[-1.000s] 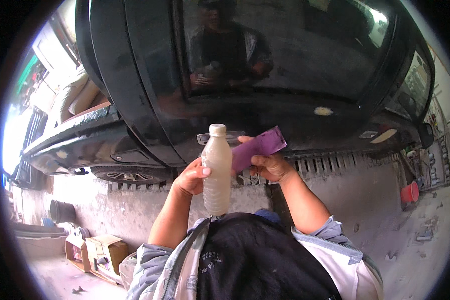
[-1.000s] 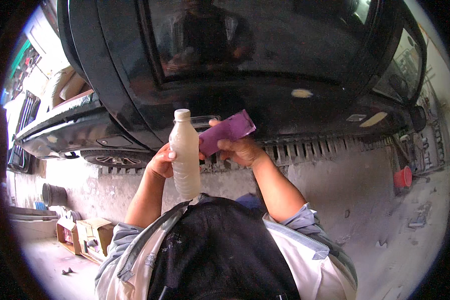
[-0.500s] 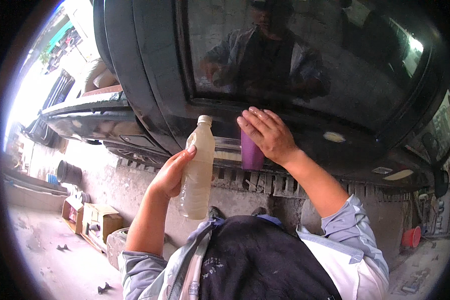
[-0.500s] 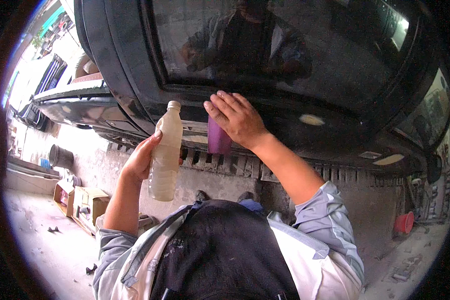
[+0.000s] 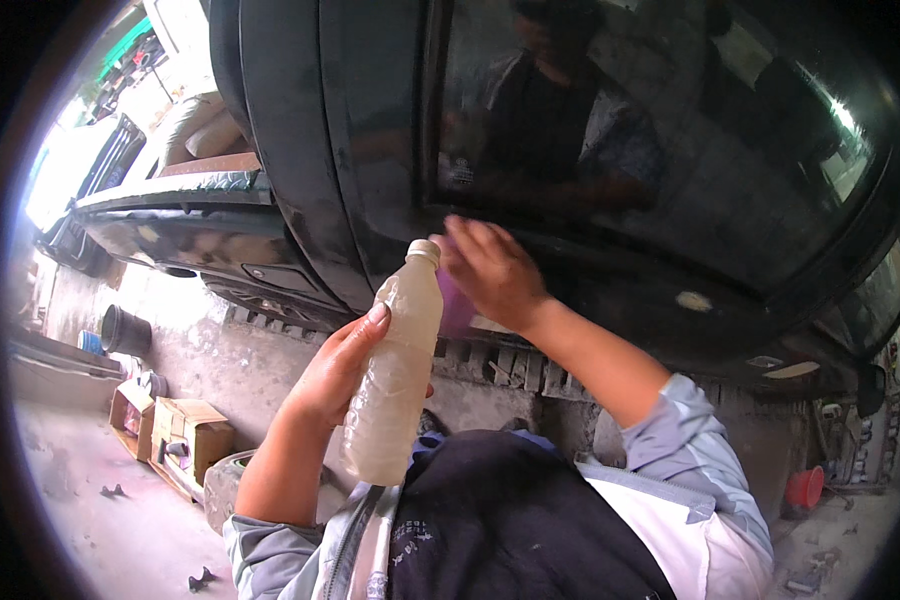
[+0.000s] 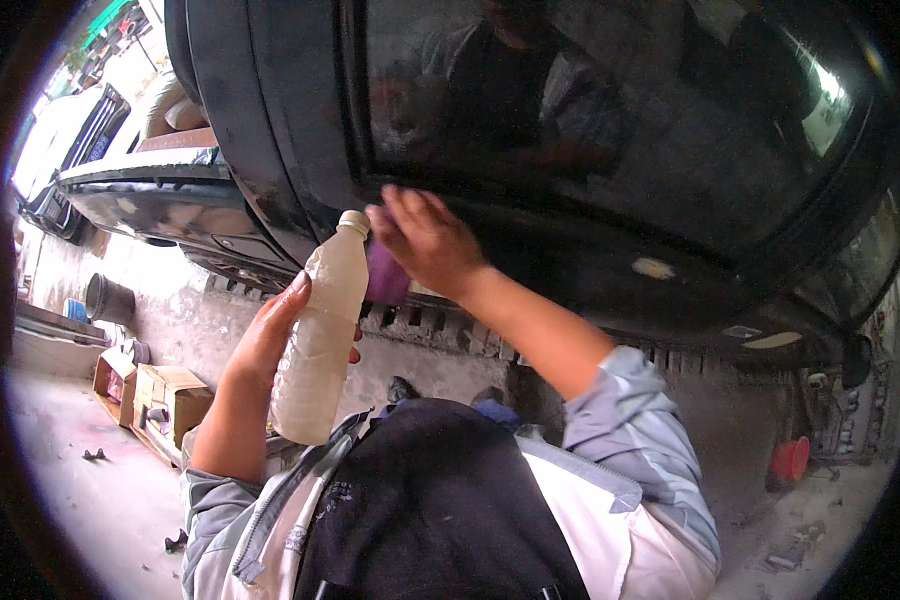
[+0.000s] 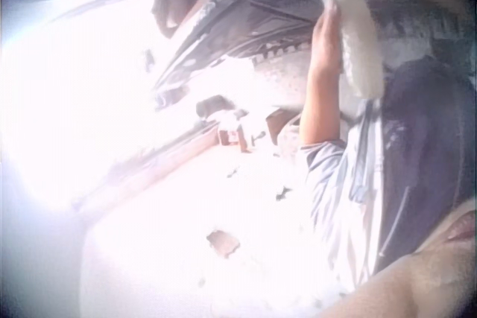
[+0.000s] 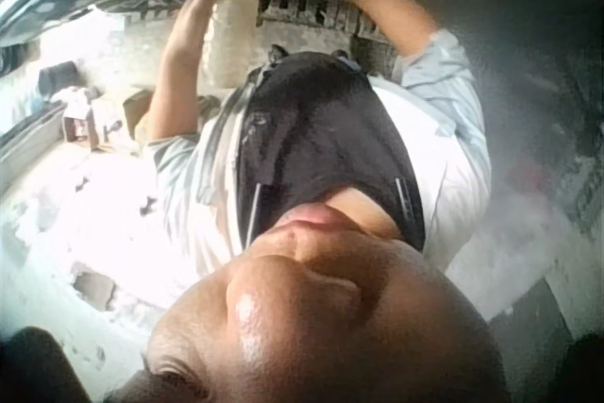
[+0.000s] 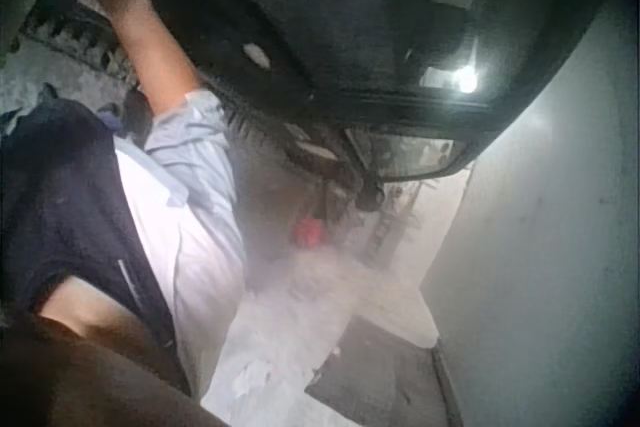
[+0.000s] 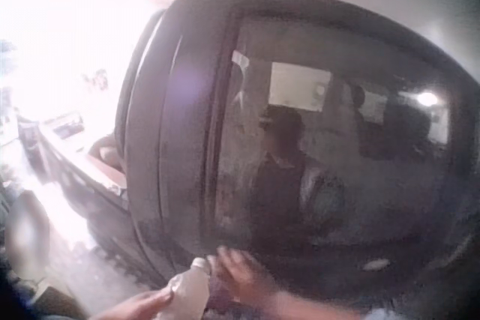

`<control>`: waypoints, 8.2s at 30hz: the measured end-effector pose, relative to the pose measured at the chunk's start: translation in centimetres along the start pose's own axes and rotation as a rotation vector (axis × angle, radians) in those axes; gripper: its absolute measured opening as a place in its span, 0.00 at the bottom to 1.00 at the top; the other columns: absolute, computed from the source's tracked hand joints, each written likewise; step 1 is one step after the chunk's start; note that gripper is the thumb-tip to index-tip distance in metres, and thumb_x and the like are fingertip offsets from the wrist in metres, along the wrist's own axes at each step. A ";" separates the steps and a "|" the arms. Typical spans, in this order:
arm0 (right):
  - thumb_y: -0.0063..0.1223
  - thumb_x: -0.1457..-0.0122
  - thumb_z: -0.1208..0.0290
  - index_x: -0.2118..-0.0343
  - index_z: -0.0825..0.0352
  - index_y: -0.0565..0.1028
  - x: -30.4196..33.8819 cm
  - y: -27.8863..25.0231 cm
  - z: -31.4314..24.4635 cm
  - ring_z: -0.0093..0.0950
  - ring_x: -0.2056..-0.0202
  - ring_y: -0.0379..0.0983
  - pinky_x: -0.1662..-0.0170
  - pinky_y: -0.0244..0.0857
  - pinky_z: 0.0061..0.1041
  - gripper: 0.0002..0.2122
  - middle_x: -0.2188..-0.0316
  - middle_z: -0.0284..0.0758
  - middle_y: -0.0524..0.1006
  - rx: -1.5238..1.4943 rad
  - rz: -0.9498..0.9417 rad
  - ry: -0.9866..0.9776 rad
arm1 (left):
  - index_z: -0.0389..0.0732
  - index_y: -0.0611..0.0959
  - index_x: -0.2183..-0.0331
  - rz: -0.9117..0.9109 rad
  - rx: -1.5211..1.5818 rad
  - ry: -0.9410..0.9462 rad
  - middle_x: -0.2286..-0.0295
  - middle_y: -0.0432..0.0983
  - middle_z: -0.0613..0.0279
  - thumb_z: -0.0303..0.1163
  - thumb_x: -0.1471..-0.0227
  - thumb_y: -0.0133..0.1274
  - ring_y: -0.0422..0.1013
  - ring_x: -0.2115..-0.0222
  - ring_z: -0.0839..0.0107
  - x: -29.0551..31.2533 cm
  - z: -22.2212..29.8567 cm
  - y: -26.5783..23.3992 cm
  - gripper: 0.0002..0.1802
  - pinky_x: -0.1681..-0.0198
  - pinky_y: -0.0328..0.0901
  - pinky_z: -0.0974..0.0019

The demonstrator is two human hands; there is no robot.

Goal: The person repeatedly pours liquid from a plastic bottle onto a car window and wipes the surface with a purple cloth. The person moves around the window, treating different sections and occasionally refilling the bottle from a bucket.

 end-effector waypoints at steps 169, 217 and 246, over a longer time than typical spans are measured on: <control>0.40 0.35 0.66 0.43 0.68 0.70 -1.8 2.0 -2.8 0.40 0.43 0.68 0.36 0.57 0.41 0.20 0.47 0.44 0.74 -0.041 0.137 0.126 | 0.33 0.73 0.52 0.113 -0.084 0.023 0.70 0.79 0.48 0.64 0.51 0.58 0.79 0.75 0.58 3.2 -0.4 -3.6 0.43 0.74 0.75 0.59; 0.51 0.39 0.74 0.39 0.57 0.68 24.1 -16.9 14.4 0.30 0.42 0.67 0.37 0.59 0.36 0.24 0.44 0.32 0.73 0.331 -0.102 0.376 | 0.29 0.63 0.39 -0.249 -0.180 -0.197 0.55 0.75 0.51 0.51 0.53 0.66 0.75 0.60 0.65 -4.5 -3.8 6.8 0.51 0.58 0.71 0.64; 0.57 0.49 0.81 0.39 0.63 0.65 33.2 -25.2 20.6 0.40 0.46 0.71 0.43 0.66 0.36 0.32 0.48 0.40 0.74 0.226 0.035 0.504 | 0.27 0.69 0.43 -0.309 -0.476 -0.158 0.54 0.74 0.53 0.57 0.51 0.63 0.71 0.56 0.67 -8.7 -6.2 17.6 0.49 0.51 0.65 0.64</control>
Point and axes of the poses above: each hand's wrist, its own x-axis away from the middle knuckle, its own y-axis out of the palm, z = x × y, the point moved 5 cm from there along -x, towards the middle knuckle
